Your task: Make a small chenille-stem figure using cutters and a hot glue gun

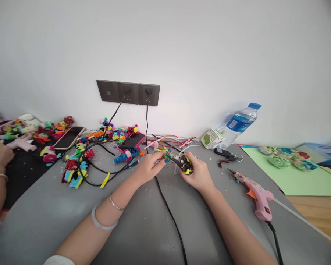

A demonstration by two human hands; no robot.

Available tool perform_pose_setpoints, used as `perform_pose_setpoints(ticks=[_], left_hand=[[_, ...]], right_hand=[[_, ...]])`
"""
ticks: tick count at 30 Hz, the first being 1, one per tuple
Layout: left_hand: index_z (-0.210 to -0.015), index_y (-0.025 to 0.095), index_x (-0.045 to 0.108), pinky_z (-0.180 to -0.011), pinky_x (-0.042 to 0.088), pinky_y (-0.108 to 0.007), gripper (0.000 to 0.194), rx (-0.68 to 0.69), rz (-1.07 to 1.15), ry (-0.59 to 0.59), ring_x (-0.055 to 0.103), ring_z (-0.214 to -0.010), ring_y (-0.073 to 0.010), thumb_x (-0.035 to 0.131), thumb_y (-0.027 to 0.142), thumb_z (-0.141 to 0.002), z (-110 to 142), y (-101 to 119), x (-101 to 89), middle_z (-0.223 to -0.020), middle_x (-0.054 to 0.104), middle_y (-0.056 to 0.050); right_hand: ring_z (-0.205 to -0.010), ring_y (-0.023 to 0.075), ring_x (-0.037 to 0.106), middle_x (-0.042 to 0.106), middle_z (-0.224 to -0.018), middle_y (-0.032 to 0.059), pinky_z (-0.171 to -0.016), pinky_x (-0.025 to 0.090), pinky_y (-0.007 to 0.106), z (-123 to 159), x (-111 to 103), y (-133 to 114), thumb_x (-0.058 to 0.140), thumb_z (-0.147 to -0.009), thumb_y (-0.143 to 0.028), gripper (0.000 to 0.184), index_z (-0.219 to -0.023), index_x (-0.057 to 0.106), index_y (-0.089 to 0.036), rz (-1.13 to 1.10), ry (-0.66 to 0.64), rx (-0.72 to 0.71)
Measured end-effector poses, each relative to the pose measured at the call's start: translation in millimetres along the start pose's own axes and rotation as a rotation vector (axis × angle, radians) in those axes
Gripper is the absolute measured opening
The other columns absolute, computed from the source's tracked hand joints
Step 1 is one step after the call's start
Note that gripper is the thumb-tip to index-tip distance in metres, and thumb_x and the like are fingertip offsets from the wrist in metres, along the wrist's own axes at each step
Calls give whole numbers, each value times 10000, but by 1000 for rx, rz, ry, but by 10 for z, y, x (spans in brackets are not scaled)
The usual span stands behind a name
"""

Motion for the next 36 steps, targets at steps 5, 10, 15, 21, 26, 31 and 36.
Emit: perform_pose_setpoints(ticks=[5,10,15,21,26,31,36], left_hand=[[-1092,106,664,-643,477,-245,365,-17,40,-2,647,-718,-176,423,351,-972,-5,8,-20,-879,729,-93],[-1065,135,654,-642,485,-241,329,-21,73,-23,690,-780,-188,426,354,-976,-10,8,-12,-924,743,-101],[-1154,153,603,-663,525,-256,326,-30,208,-29,726,-877,-211,421,360,-981,-2,-30,35,-1076,730,-143],[-1117,158,607,-719,550,-282,318,-125,233,27,713,-879,-199,436,382,-971,-15,-105,15,-1107,718,-135],[-1123,164,610,-668,549,-264,313,-213,226,87,690,-900,-204,450,376,-957,-20,-185,-14,-1107,709,-119],[-1141,188,634,-632,543,-253,283,-199,175,102,661,-908,-197,475,284,-927,-27,-264,-14,-1129,692,-100],[-1041,196,697,-644,515,-253,234,-97,110,85,642,-910,-183,564,184,-849,-45,-268,-3,-1131,669,-87]], right_hand=[[-547,177,577,614,-647,1,-541,388,243,-1,-11,-8,554,-697,-241,178,-868,505,-230,10,14,19],[-518,165,546,591,-630,-14,-534,381,245,2,-42,46,558,-715,-254,157,-858,499,-233,-21,59,109],[-711,221,598,650,-834,50,-648,420,292,-20,-103,141,575,-740,-278,275,-1001,517,-215,63,133,148],[-865,279,574,664,-965,88,-764,408,364,-47,-80,214,598,-739,-265,368,-1094,538,-190,258,114,98],[-912,289,549,655,-996,86,-830,387,395,-38,-52,226,622,-724,-243,440,-1153,551,-180,378,77,89],[-927,286,556,657,-1022,79,-846,392,403,-38,-32,295,624,-735,-250,469,-1195,547,-195,299,82,126],[-960,293,571,666,-1071,86,-823,419,394,-63,-12,445,611,-767,-282,436,-1196,564,-217,178,128,175]])
Point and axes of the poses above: each hand's wrist, its own z-axis away from the middle knuckle, its own x-axis out of the palm, y = z × x, the point moved 6 cm from there along -z, towards the middle knuckle
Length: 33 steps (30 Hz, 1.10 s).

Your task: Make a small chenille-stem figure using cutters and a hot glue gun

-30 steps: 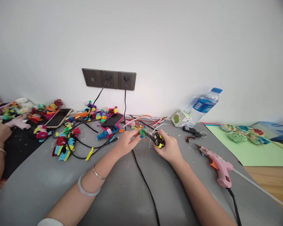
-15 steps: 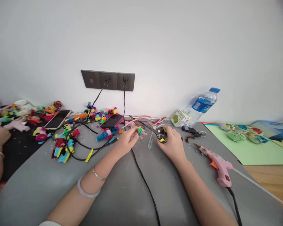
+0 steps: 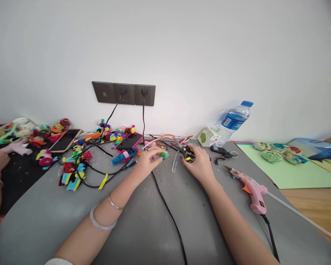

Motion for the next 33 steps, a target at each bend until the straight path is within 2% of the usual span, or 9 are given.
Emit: perform_pose_setpoints(ticks=[6,13,18,22,24,27,30,33], left_hand=[[-896,187,695,-647,470,-246,173,6,-10,16,626,-887,-171,637,97,-760,5,-29,12,-1028,671,-67],[-767,168,584,-626,434,-228,150,12,-23,18,609,-865,-159,642,44,-706,-1,-55,22,-970,654,-54],[-760,175,560,-630,430,-231,158,-8,-39,14,603,-837,-154,636,46,-707,-2,-73,27,-907,641,-29],[-759,176,579,-639,426,-233,137,-38,-99,10,596,-782,-142,647,66,-715,5,-70,38,-830,631,-4],[-748,175,581,-635,420,-230,121,-48,-121,-1,589,-759,-136,647,78,-722,9,-61,53,-817,635,0],[-754,176,592,-637,424,-229,93,-54,-125,-17,588,-761,-140,640,99,-729,17,-57,80,-813,640,-2],[-759,177,611,-657,436,-238,63,-56,-130,-23,591,-772,-151,629,120,-737,24,-56,98,-805,642,-6],[-742,177,614,-676,449,-252,53,-68,-137,-34,594,-762,-157,624,126,-733,27,-42,107,-791,650,-7]], right_hand=[[-993,292,575,663,-1086,90,-836,429,395,-50,35,118,619,-780,-322,417,-1179,573,-209,-31,37,75],[-940,316,558,656,-1059,120,-794,396,405,-13,176,40,671,-786,-368,455,-1190,588,-175,243,-77,58],[-918,321,556,653,-1020,132,-793,401,419,9,214,85,677,-804,-427,419,-1136,631,-177,258,-68,63],[-978,315,558,653,-1067,119,-855,417,451,-13,89,-46,608,-877,-373,288,-1100,640,-193,76,-19,-27],[-1027,290,563,647,-1092,105,-905,416,447,-13,2,-213,547,-921,-334,231,-1098,632,-212,-124,-4,-143],[-1071,257,566,636,-1096,99,-928,445,417,29,-57,-472,524,-935,-294,200,-1093,623,-220,-440,-66,-294],[-1090,244,565,619,-1107,96,-945,460,409,83,-31,-618,584,-901,-264,215,-1110,613,-223,-596,-136,-335],[-1080,235,576,612,-1093,95,-944,471,405,107,3,-651,594,-893,-241,163,-1051,629,-226,-654,-164,-314]])
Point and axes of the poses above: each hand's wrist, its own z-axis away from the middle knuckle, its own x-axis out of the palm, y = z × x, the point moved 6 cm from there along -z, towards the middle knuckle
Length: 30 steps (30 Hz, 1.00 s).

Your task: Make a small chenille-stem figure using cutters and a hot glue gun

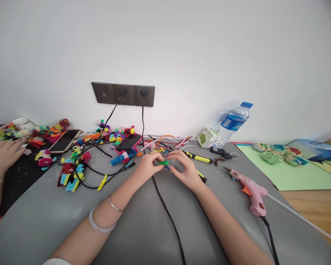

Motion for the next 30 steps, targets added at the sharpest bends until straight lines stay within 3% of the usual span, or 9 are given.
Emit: perform_pose_setpoints(ticks=[11,17,24,30], left_hand=[[-725,173,618,-689,467,-250,120,-37,23,-37,595,-720,-144,645,60,-699,4,27,36,-737,650,15],[-813,178,626,-676,447,-241,115,-10,42,-36,608,-798,-156,610,87,-744,7,47,36,-849,665,-9],[-957,191,641,-685,473,-249,176,-9,156,-33,625,-817,-159,601,159,-788,4,86,32,-950,693,-31],[-915,178,671,-683,487,-258,138,-21,187,-11,632,-780,-162,624,220,-792,-11,67,-6,-883,708,-42]], right_hand=[[-1009,230,599,620,-1043,94,-896,481,393,-4,-13,-7,623,-884,-275,64,-914,621,-218,-37,8,24],[-917,218,624,661,-945,75,-836,491,373,-12,-31,37,607,-900,-283,71,-885,626,-216,-99,31,25],[-854,224,632,679,-871,62,-794,511,377,14,-82,212,661,-858,-367,144,-855,650,-223,-174,123,131],[-753,181,647,680,-896,55,-708,552,333,54,-8,319,688,-832,-391,214,-948,642,-217,-372,101,267]])
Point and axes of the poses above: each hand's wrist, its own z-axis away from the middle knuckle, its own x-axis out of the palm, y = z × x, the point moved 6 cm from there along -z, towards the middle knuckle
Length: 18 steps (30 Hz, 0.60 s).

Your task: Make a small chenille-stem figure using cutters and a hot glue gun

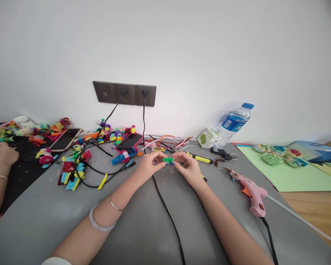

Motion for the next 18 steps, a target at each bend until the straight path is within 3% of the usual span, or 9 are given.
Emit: perform_pose_setpoints(ticks=[11,18], left_hand=[[-906,170,699,-683,517,-268,137,5,-10,26,659,-781,-174,663,229,-788,1,-22,-23,-905,736,-53],[-943,157,673,-734,537,-288,220,-37,180,40,653,-803,-169,703,277,-762,-6,-99,-1,-927,708,-72]], right_hand=[[-584,153,640,642,-728,15,-582,540,304,-11,4,91,757,-757,-427,258,-772,651,-192,-123,-13,82],[-575,145,637,676,-720,21,-576,545,297,-37,11,100,766,-743,-440,277,-731,645,-191,-182,-10,100]])
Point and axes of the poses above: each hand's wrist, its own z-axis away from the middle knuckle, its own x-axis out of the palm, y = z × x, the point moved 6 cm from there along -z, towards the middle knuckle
